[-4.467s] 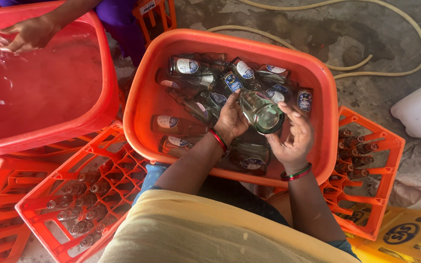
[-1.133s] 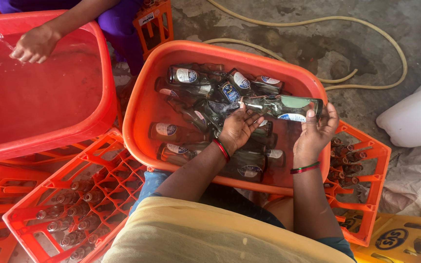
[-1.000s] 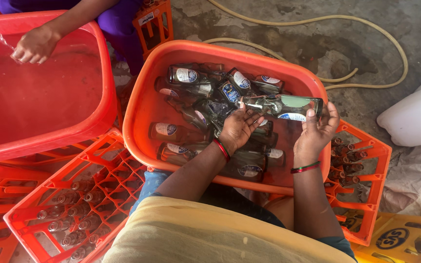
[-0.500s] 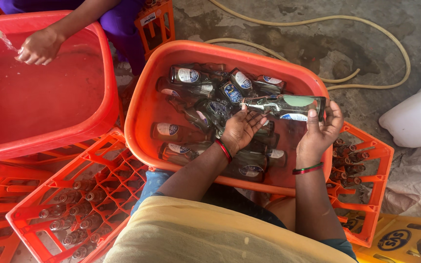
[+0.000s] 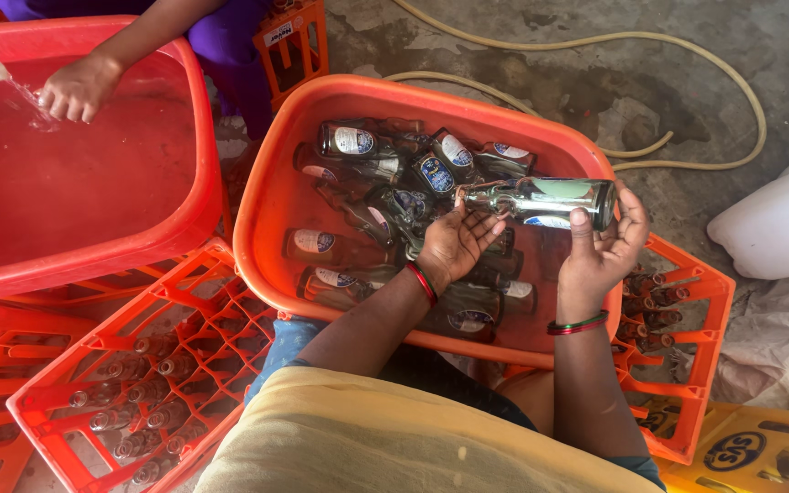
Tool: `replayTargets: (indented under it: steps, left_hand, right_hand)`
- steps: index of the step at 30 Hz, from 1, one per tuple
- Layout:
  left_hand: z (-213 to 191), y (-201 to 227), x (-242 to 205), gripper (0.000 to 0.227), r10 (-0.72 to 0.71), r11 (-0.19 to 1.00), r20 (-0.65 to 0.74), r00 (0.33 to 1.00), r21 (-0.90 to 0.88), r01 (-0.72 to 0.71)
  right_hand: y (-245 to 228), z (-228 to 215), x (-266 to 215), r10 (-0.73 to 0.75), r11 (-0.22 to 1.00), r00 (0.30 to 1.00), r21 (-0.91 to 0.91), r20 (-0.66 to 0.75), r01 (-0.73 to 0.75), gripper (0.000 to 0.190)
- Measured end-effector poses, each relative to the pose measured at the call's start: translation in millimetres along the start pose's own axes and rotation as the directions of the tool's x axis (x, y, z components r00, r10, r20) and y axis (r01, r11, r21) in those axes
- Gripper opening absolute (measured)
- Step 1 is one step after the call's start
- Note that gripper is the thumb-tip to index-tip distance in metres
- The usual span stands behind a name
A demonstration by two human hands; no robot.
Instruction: The person washes glass bottles by hand. They repeatedly pick up bottles from a red tub filled with water, rinse them, and place them into an orange crate. Another person is visible in the background performing a similar task.
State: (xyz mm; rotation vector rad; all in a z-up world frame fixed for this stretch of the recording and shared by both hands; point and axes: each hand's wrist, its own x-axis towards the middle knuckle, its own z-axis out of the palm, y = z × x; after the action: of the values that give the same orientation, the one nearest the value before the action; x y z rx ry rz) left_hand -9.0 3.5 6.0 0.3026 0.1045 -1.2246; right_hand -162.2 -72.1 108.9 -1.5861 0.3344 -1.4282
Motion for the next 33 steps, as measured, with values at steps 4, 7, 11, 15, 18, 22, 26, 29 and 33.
replayTargets:
  steps: [4,7,11,15,18,22,26,29,33]
  left_hand:
    - [2,1,-2,0.039,-0.013,1.000,0.016,1.000,-0.001,0.013]
    - [2,0,-1,0.042,-0.022,1.000,0.011,1.000,0.004,0.022]
    - [0,-1,0,0.043,-0.012,1.000,0.026,1.000,0.006,0.012]
    - [-3,-4,4,0.044,-0.007,1.000,0.033,0.999,-0.013,0.007]
    - [-7,-4,7,0.042,-0.015,1.000,0.024,1.000,-0.014,0.015]
    - [-12,-6,10,0.043,-0.004,1.000,0.045,0.999,-0.013,0.005]
    - [-10,-5,9,0.044,0.000,1.000,0.042,0.999,-0.006,0.000]
    - [-2,-2,4,0.045,-0.009,1.000,0.043,0.999,0.002,0.008]
    - [12,3,-8,0.036,0.015,0.989,-0.040,0.999,0.147,-0.008]
  right_hand:
    - [-3,2,-1,-0.011,1.000,1.000,0.012,0.013,0.011,0.056]
    - [-4,2,-2,-0.013,1.000,1.000,0.016,0.024,0.012,0.055]
    - [-3,2,-3,-0.024,1.000,0.999,-0.005,0.024,0.024,0.056]
    - [-4,2,-3,-0.038,0.999,0.999,-0.008,0.039,0.038,0.055]
    - [-4,3,-3,-0.044,0.999,0.998,-0.005,0.049,0.045,0.055]
    - [-5,2,-4,-0.040,0.999,0.998,-0.035,0.051,0.042,0.055]
    - [-5,3,-3,-0.035,0.999,0.997,-0.019,0.065,0.037,0.054]
    - [-1,0,-4,-0.030,0.999,0.998,-0.021,0.058,0.031,0.053]
    - [18,-8,-7,0.089,0.988,0.995,0.132,-0.049,-0.082,0.047]
